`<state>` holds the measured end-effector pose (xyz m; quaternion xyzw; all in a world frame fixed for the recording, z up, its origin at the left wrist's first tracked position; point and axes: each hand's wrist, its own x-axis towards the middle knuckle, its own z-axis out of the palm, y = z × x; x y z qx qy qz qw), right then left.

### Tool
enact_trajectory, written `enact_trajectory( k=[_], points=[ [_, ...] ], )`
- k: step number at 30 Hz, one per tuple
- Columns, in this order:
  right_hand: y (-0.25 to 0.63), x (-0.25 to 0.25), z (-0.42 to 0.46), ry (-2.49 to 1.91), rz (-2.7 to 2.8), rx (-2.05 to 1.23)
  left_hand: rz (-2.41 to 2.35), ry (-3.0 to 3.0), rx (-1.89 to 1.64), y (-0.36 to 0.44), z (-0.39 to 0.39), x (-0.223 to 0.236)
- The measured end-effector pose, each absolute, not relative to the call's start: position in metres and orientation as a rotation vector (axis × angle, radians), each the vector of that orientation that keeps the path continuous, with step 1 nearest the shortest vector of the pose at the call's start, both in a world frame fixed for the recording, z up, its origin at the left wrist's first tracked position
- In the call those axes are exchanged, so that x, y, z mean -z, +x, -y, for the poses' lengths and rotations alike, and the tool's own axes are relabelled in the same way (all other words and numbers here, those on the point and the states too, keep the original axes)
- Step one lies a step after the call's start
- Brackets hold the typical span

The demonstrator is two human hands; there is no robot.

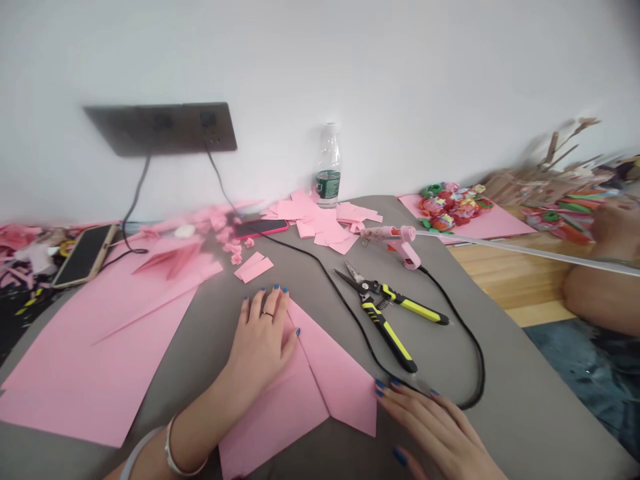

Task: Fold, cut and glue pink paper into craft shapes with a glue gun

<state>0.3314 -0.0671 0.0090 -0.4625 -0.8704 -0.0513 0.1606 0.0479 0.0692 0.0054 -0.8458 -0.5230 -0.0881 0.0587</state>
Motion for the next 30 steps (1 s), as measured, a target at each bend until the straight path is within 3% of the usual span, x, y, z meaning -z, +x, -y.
enact_trajectory(
  k=[6,11,20,30],
  points=[
    [0.302,-0.034,0.037,-1.414,2.106,-0.218,1.609,-2.711,0.394,0.038,-0.092,-0.032],
    [0.273,-0.038,0.018,-1.273,2.041,-0.400,1.852,-3.091,0.238,0.010,-0.105,-0.058],
    [0.234,-0.033,0.010,-1.023,2.123,-0.764,1.947,-3.250,0.325,-0.015,-0.082,-0.042],
    [0.222,-0.037,0.010,-0.887,2.150,-0.762,2.191,-3.134,0.410,-0.041,-0.067,-0.053]
  ],
)
